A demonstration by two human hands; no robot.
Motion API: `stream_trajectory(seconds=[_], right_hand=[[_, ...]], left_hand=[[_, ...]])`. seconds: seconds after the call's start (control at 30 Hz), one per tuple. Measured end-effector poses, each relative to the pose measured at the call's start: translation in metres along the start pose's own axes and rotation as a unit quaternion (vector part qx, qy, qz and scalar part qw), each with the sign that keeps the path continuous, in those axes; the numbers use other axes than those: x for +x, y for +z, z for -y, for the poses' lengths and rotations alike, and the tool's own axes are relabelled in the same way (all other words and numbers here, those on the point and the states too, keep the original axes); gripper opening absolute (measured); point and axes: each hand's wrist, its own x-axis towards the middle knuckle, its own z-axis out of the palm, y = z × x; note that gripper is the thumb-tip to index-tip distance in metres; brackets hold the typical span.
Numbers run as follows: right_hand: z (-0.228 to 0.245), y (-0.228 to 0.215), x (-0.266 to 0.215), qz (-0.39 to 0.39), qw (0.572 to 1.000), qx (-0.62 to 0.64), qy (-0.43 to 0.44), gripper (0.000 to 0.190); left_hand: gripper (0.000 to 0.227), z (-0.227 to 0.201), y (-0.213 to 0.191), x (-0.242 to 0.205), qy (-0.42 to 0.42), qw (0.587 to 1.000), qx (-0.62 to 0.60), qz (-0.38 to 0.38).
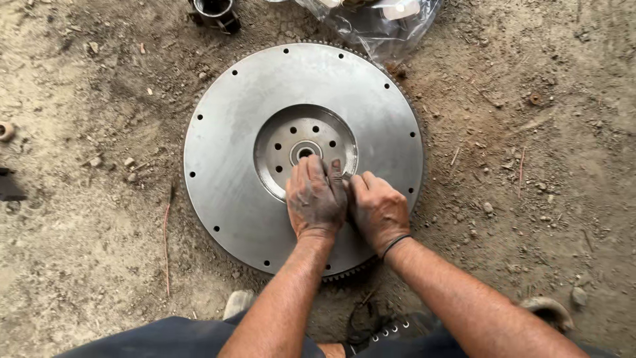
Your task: The person sands the surface of a circular metal flywheel using a piece of sandpaper. They move the sandpaper in various patterns across different sections of the metal disc by hand.
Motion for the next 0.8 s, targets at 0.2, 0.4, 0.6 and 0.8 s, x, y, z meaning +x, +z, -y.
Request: stream_trajectory(seconds=[0.2,0.4,0.6,0.8], right_hand=[[-0.065,0.046,0.062,0.062,0.976,-0.206,0.042,0.035],[-0.089,0.041,0.088,-0.038,0.992,-0.105,0.065,0.032],[-0.006,0.002,-0.014,0.0,0.995,0.068,-0.077,0.016],[-0.086,0.043,0.046,0.069,0.988,-0.134,0.036,0.044]], left_hand=[[0.042,0.002,0.004,-0.004,-0.022,0.998,0.025,0.051],[0.051,0.001,0.001,0.001,-0.017,0.997,0.025,0.07],[0.054,0.005,-0.001,-0.001,-0.02,0.999,-0.023,0.034],[0.054,0.006,0.003,-0.002,-0.004,1.0,-0.018,0.006]])
